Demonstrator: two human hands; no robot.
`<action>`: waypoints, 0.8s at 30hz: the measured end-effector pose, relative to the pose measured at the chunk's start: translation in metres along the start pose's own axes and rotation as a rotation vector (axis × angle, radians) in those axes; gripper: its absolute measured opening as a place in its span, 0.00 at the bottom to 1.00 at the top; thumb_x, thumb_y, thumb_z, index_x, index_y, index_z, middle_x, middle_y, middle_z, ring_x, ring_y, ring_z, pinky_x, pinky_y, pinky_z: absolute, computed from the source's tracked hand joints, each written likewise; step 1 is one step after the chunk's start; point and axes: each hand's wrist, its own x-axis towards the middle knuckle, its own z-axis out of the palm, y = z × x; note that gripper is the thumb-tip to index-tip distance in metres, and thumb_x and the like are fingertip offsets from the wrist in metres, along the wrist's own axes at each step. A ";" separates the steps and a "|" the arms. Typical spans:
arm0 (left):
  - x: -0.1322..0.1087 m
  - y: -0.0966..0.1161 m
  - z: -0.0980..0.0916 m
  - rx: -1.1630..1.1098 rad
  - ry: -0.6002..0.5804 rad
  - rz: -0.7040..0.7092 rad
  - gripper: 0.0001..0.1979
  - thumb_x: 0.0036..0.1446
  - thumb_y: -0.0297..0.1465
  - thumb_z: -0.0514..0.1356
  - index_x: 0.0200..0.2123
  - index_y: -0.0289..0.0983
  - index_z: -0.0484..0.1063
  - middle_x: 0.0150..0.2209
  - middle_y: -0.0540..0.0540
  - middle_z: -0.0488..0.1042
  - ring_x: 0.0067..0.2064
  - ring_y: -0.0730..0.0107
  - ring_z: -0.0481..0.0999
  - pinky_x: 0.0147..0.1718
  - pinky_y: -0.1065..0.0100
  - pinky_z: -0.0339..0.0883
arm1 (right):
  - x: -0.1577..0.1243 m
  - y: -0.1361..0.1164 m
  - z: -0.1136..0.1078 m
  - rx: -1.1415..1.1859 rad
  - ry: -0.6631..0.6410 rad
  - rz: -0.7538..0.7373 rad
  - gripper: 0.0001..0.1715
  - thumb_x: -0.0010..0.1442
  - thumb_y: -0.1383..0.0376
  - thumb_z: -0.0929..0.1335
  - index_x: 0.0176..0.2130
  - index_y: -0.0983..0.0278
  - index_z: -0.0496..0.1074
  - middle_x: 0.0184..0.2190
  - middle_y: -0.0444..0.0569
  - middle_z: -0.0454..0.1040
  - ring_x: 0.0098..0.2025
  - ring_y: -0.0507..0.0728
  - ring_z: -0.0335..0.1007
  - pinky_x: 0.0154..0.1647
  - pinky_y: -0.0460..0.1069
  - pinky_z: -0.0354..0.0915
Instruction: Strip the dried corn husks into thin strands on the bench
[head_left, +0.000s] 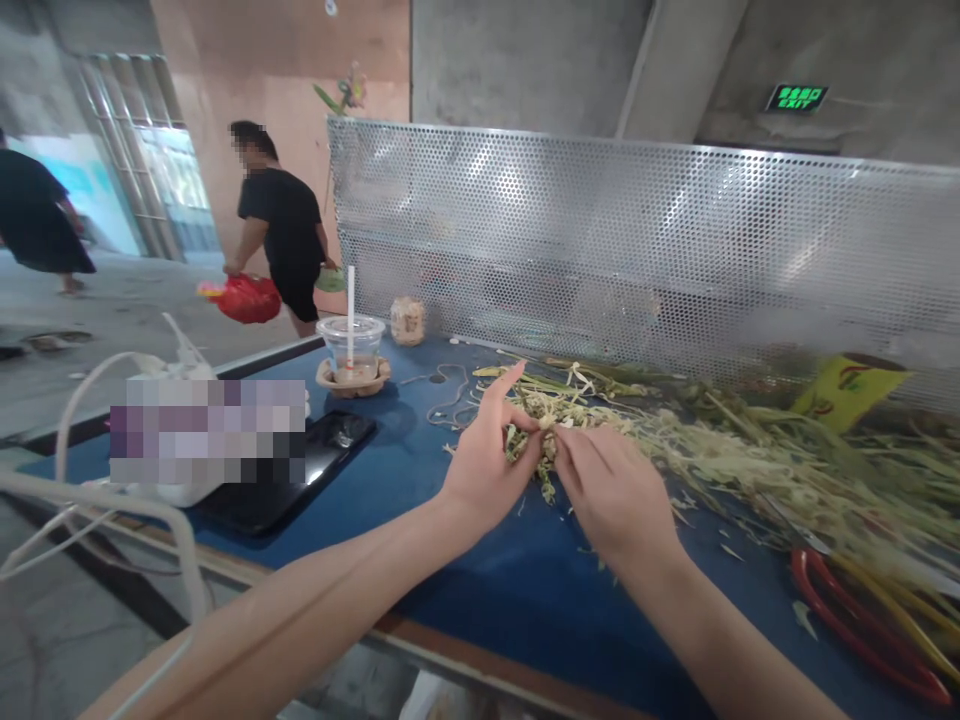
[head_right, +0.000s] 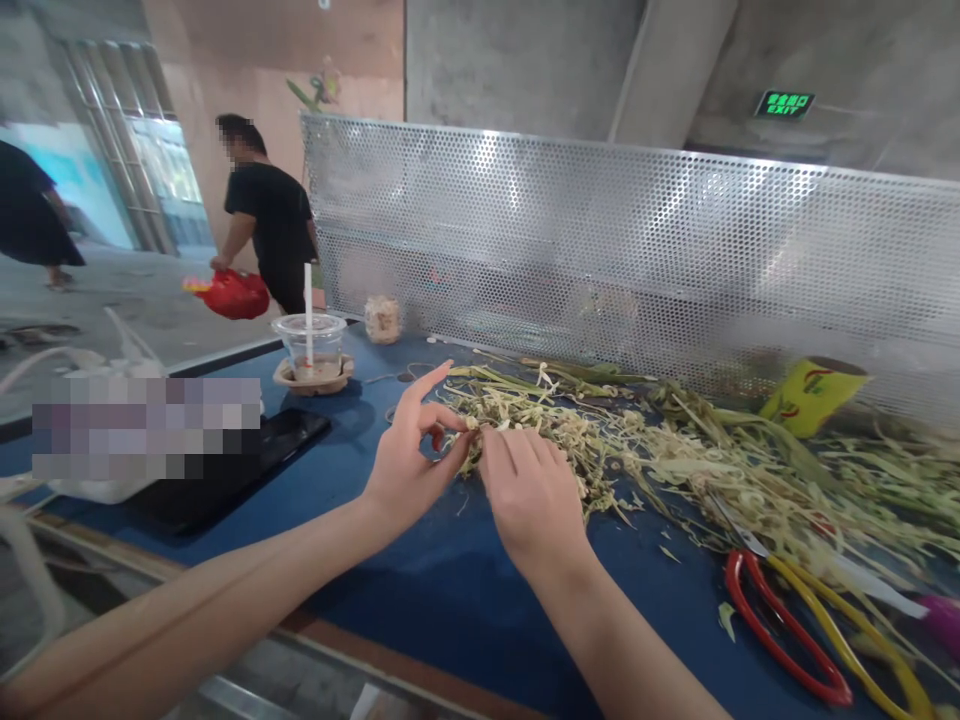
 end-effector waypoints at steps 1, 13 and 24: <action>0.000 0.000 0.000 0.013 0.005 0.022 0.31 0.52 0.25 0.56 0.58 0.39 0.47 0.28 0.52 0.71 0.28 0.74 0.69 0.27 0.70 0.64 | -0.001 0.000 0.001 0.058 -0.004 0.058 0.09 0.59 0.71 0.61 0.35 0.71 0.71 0.25 0.52 0.73 0.29 0.56 0.67 0.31 0.49 0.60; 0.002 0.000 -0.002 0.124 0.042 0.202 0.32 0.51 0.22 0.56 0.58 0.40 0.48 0.28 0.53 0.72 0.34 0.71 0.72 0.36 0.68 0.67 | 0.009 0.002 0.000 1.066 -0.376 1.019 0.11 0.53 0.61 0.64 0.29 0.66 0.72 0.13 0.42 0.62 0.17 0.51 0.58 0.20 0.46 0.56; 0.001 -0.002 0.002 0.129 0.060 0.231 0.15 0.50 0.25 0.58 0.43 0.39 0.64 0.43 0.44 0.73 0.35 0.71 0.75 0.31 0.69 0.69 | 0.010 0.009 0.004 1.328 -0.388 1.130 0.12 0.46 0.59 0.68 0.23 0.67 0.72 0.13 0.39 0.58 0.16 0.47 0.51 0.19 0.45 0.50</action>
